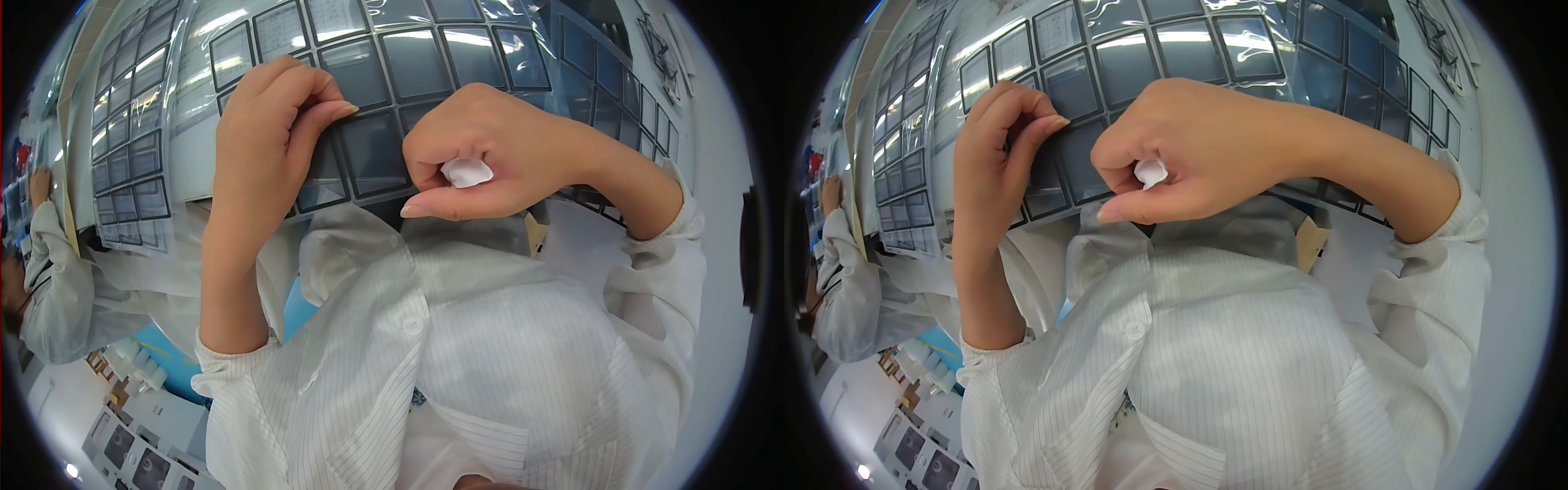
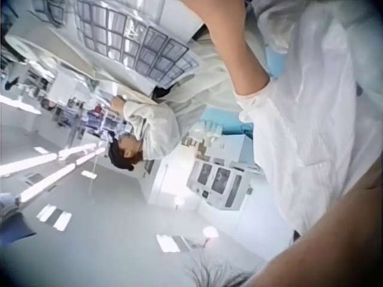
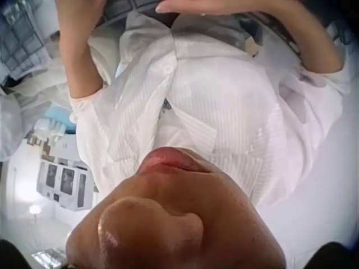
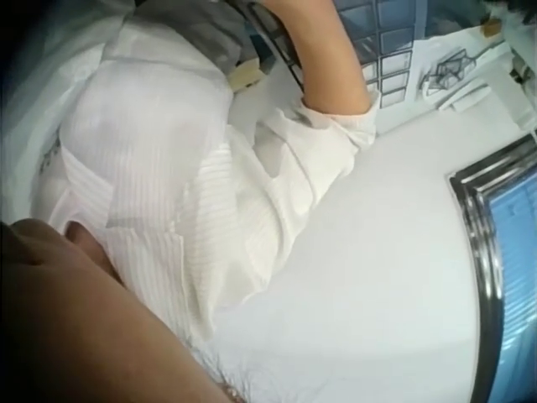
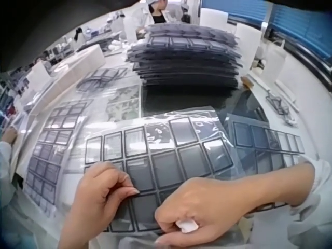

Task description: Wiping down and inspecting plastic manufacturing grids using a cleaning cloth.

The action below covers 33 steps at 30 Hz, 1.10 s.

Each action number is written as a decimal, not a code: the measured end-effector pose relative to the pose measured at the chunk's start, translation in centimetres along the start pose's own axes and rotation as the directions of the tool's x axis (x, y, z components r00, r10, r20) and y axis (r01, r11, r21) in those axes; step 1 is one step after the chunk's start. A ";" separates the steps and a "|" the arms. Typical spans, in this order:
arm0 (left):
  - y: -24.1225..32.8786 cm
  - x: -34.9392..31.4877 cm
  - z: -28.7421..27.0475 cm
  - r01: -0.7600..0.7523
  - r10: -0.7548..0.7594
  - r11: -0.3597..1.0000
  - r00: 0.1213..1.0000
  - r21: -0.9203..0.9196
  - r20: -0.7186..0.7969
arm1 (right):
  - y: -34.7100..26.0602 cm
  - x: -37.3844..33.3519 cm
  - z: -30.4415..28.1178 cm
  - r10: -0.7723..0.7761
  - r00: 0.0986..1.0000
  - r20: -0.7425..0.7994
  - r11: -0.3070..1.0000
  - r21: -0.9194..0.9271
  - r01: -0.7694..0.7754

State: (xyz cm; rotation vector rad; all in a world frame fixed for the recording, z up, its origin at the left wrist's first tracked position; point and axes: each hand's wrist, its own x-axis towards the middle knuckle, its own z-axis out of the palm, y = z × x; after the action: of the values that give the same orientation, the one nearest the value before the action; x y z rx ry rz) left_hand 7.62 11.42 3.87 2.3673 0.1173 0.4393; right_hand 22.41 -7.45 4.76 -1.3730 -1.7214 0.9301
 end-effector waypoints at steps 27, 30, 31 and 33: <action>2.8 -8.2 -4.8 0.144 0.011 0.744 0.974 -0.652 0.228 | 0.4 0.0 0.2 -0.099 0.995 0.001 0.992 -0.080 0.098; 3.3 -7.4 -4.6 0.120 0.052 0.836 0.954 -0.535 0.295 | 0.3 0.0 0.1 -0.100 0.995 0.004 0.991 -0.087 0.100; 3.3 -6.9 -4.5 0.103 0.030 0.856 0.969 -0.507 0.247 | 0.3 0.0 0.1 -0.102 0.995 0.005 0.991 -0.088 0.102; 3.3 -6.1 -3.7 0.082 0.019 0.871 0.980 -0.484 0.200 | 0.4 -0.1 0.1 -0.101 0.995 0.001 0.990 -0.094 0.101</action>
State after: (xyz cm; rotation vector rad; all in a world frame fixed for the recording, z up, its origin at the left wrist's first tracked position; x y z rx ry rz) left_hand 0.52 10.10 6.86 1.8858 -0.0466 0.1819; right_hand 22.51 -7.49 4.40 -1.3326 -1.8342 0.7988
